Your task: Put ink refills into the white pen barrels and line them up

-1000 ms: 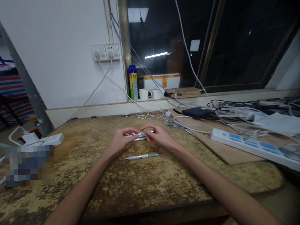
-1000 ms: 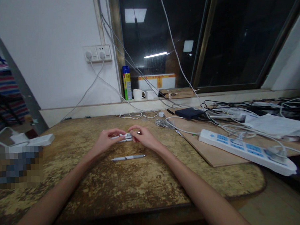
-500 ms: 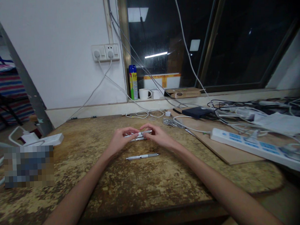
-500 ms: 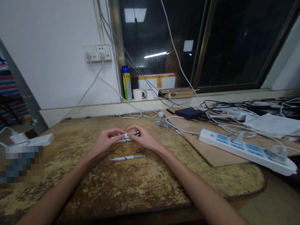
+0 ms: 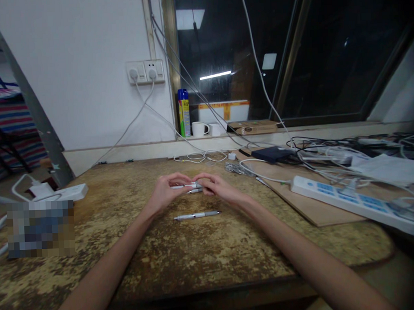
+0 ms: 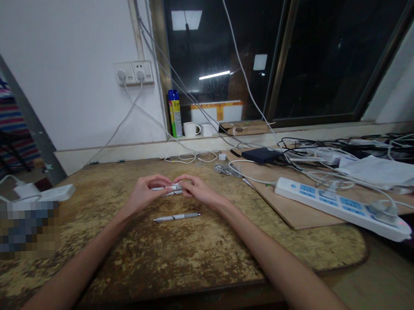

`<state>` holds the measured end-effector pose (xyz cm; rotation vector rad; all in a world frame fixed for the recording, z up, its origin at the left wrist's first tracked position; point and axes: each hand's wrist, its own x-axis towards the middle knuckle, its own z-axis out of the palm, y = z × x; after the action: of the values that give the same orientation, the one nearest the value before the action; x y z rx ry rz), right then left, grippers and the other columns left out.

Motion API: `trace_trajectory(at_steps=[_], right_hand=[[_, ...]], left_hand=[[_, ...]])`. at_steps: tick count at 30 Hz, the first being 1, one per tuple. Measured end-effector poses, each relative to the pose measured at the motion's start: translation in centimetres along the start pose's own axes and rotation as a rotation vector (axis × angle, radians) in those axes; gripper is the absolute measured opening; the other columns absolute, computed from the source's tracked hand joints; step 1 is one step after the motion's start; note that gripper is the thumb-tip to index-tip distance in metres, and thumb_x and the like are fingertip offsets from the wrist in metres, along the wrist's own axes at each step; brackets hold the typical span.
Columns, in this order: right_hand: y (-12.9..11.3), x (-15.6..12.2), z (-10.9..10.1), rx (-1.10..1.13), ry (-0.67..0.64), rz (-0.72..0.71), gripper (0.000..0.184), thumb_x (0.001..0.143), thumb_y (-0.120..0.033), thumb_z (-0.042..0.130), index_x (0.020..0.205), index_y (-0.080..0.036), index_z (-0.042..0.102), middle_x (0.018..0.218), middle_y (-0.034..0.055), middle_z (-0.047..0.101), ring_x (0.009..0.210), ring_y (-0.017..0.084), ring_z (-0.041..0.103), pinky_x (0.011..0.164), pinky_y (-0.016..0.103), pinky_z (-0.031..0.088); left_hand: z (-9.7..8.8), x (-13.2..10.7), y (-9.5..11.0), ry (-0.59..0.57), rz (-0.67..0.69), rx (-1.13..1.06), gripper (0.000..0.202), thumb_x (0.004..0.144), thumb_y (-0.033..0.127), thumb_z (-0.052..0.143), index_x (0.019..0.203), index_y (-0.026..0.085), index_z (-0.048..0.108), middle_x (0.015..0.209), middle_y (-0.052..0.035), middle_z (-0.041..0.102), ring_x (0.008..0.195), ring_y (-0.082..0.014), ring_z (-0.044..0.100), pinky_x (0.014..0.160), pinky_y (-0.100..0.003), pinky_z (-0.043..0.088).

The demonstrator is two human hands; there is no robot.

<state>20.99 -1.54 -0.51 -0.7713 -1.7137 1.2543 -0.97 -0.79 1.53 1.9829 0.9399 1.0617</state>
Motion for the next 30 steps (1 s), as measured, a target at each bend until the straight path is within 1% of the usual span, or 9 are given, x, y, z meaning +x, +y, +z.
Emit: trace_trajectory(at_steps=[3,5,10,13,17,19,22,26,30], right_hand=[[-0.5,-0.1,0.3,0.049,0.014,0.001,0.036,0.09,-0.048,0.057,0.112,-0.02,0.064,0.057,-0.0068,0.04,0.052,0.012,0.035,0.051,0.025,0.023],[-0.8,-0.1,0.4,0.063,0.016,0.001,0.036,0.091,-0.046,0.056,0.113,-0.019,0.063,0.059,-0.0058,0.045,0.053,0.012,0.039,0.053,0.025,0.027],[-0.6,-0.1,0.5,0.123,0.013,-0.03,0.034,0.091,-0.043,0.059,0.115,-0.019,0.062,0.067,-0.0016,0.059,0.059,0.014,0.049,0.062,0.027,0.039],[0.0,0.1,0.5,0.131,0.014,-0.042,0.032,0.093,-0.042,0.057,0.113,-0.018,0.062,0.071,-0.0007,0.062,0.065,0.015,0.054,0.068,0.029,0.043],[0.6,0.4,0.7,0.034,0.025,-0.072,0.031,0.092,-0.043,0.062,0.113,-0.021,0.064,0.085,0.0017,0.068,0.08,0.017,0.06,0.075,0.03,0.045],[0.6,0.5,0.8,-0.017,0.07,-0.117,0.032,0.091,-0.046,0.064,0.113,-0.024,0.066,0.096,0.0028,0.069,0.088,0.018,0.06,0.077,0.03,0.046],[0.3,0.7,1.0,-0.022,0.154,-0.184,0.033,0.092,-0.052,0.061,0.11,-0.026,0.069,0.106,0.0039,0.069,0.096,0.02,0.06,0.08,0.031,0.047],[0.3,1.0,1.3,0.009,0.173,-0.228,0.034,0.089,-0.055,0.064,0.097,-0.023,0.073,0.097,0.0029,0.07,0.093,0.02,0.061,0.087,0.033,0.047],[0.5,1.2,1.1,0.139,0.287,-0.219,0.031,0.087,-0.052,0.068,0.087,-0.021,0.072,0.089,0.0016,0.068,0.087,0.018,0.061,0.088,0.032,0.047]], left_hand=[[-0.4,0.0,0.2,-0.033,-0.089,-0.018,0.058,0.073,0.049,0.083,0.12,0.02,0.068,0.096,-0.009,0.08,0.089,-0.0256,0.075,0.081,-0.035,0.056],[-0.6,0.1,0.1,-0.037,-0.131,-0.046,0.061,0.072,0.05,0.083,0.123,0.02,0.066,0.099,-0.0093,0.08,0.091,-0.0259,0.074,0.081,-0.034,0.055],[-0.8,0.1,-0.3,0.012,-0.184,-0.094,0.047,0.072,0.051,0.083,0.105,0.019,0.07,0.092,-0.0069,0.079,0.087,-0.0239,0.074,0.081,-0.033,0.054],[-0.8,0.2,-0.7,0.041,-0.16,-0.14,0.046,0.072,0.051,0.083,0.1,0.017,0.071,0.09,-0.0069,0.078,0.086,-0.0228,0.072,0.08,-0.032,0.053],[-0.7,0.5,-1.1,0.034,-0.15,-0.271,0.052,0.079,0.05,0.078,0.115,0.014,0.069,0.103,-0.0093,0.077,0.091,-0.0214,0.07,0.084,-0.031,0.052],[-0.5,0.6,-1.0,-0.021,-0.144,-0.244,0.053,0.085,0.053,0.07,0.121,0.015,0.069,0.104,-0.0086,0.076,0.089,-0.0211,0.068,0.081,-0.031,0.051],[-0.2,0.5,-0.7,-0.142,-0.083,-0.113,0.049,0.092,0.055,0.061,0.119,0.016,0.072,0.105,-0.007,0.075,0.093,-0.0226,0.066,0.083,-0.031,0.05],[0.5,0.3,-0.2,-0.227,0.003,-0.02,0.043,0.095,0.052,0.058,0.113,0.017,0.075,0.111,-0.0058,0.074,0.106,-0.0251,0.062,0.095,-0.033,0.046],[0.9,0.2,-0.4,-0.214,0.021,0.028,0.045,0.097,0.053,0.052,0.116,0.017,0.072,0.104,-0.0059,0.072,0.091,-0.021,0.061,0.081,-0.029,0.049]])
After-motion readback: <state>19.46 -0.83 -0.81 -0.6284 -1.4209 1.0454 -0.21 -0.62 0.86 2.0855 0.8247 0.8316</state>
